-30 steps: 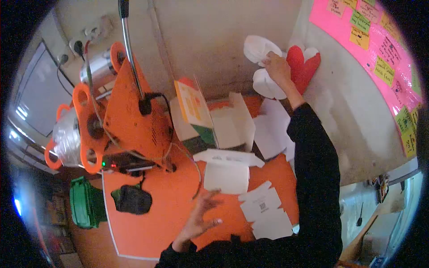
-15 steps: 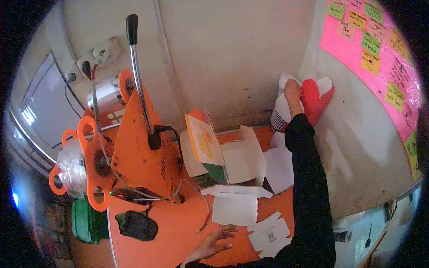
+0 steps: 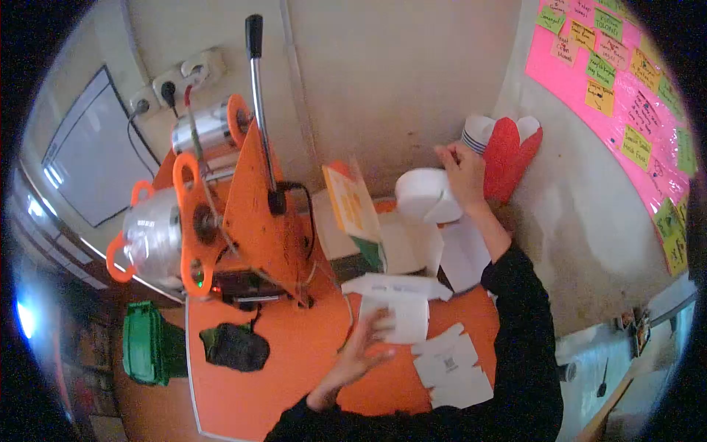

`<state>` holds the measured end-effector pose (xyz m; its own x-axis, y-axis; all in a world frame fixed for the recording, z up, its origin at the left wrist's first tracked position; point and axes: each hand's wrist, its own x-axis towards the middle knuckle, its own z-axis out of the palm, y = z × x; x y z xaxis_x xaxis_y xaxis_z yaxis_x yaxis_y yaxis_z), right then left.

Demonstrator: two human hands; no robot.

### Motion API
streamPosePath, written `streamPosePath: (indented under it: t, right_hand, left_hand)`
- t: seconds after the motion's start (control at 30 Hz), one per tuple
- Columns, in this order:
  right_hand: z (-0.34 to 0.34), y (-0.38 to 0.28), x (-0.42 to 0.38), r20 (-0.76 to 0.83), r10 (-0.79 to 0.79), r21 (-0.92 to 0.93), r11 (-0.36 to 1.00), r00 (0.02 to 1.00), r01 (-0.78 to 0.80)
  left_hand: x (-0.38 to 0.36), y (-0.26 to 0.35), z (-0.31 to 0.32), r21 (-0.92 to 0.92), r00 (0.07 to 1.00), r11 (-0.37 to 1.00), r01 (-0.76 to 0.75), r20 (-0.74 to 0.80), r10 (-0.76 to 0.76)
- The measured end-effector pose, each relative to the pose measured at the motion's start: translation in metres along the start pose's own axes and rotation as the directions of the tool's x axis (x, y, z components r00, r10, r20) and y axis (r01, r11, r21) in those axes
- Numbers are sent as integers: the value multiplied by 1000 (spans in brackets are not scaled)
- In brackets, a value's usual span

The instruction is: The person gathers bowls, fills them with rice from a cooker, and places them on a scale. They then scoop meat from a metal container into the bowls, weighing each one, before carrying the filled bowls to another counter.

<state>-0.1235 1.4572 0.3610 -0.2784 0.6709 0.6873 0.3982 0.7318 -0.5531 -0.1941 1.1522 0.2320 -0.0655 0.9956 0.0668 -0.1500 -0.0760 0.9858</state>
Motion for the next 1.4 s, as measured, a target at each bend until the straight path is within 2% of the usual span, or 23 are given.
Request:
streamPosePath:
  t: [0.07,0.13,0.2,0.23,0.3,0.33,0.37,0.43,0.47,0.53,0.57,0.67,0.77,0.87,0.9,1.0,1.03,1.13,1.23,1.33,1.4]
  right_hand:
    - [-17,-60,-55,-62,16,246,969,998,0]
    - [-36,-101,-108,-51,-96,341,934,994,108]
    - [-54,-123,-158,196,-51,430,902,979,-39]
    - [-62,-134,-176,268,-90,514,856,959,-63]
    - [-83,-156,-204,385,-178,654,745,906,-132]
    - [-94,-168,-215,388,-214,653,750,896,-103]
    - [-106,-180,-223,388,-247,651,756,888,-74]
    - [-126,-194,-242,400,-294,615,788,868,-17]
    - [-137,-198,-251,437,-255,577,815,863,-51]
    - [-159,-205,-271,502,-160,488,864,850,-125]
    - [-168,-207,-278,498,-160,436,896,852,-87]
    - [-197,-222,-308,428,32,381,900,903,-213]
    - [-229,-232,-347,295,49,222,968,954,-118]
    - [-263,-250,-389,116,126,-5,992,985,-127]
    - [-275,-259,-403,76,227,35,973,971,-230]
    - [-303,-279,-444,-123,494,413,814,861,-409]
    - [-316,-287,-456,-76,528,475,765,846,-435]
    - [-348,-286,-506,-192,245,131,966,950,-222]
    - [-379,-319,-544,-211,428,192,900,879,-392]
    - [-397,-342,-577,-286,342,248,929,895,-275]
    - [-403,-348,-597,-287,360,266,920,887,-288]
  left_hand:
    - [13,31,23,-180,974,982,-56,-226,14]
    - [19,36,36,-251,899,911,-327,-381,218]
    - [16,46,45,-190,784,819,-542,-465,411]
    - [6,48,48,-152,713,758,-634,-495,497]
    - [-29,46,50,-252,899,898,-360,-351,262]
    - [-44,44,52,-283,958,937,-204,-257,131]
    - [-60,45,59,-402,973,900,-166,-215,83]
    - [-87,27,65,-390,994,915,-107,-76,83]
    - [-94,19,66,-380,996,921,-81,4,89]
    - [-102,8,75,-362,987,930,-67,112,115]
    - [-108,3,81,-360,979,931,-54,166,121]
    - [-121,3,105,-431,938,896,112,345,48]
    - [-149,22,141,-491,925,859,144,376,60]
    - [-171,22,173,-434,869,884,176,490,67]
    - [-180,24,186,-414,856,895,166,510,78]
    - [-212,31,224,-363,821,924,119,559,114]
    - [-222,22,236,-365,811,928,71,563,159]
    - [-269,20,272,-295,811,944,150,582,53]
    - [-309,12,301,-344,768,928,139,630,119]
    - [-350,30,320,-351,751,903,248,659,50]
    - [-369,35,324,-347,742,898,271,670,35]
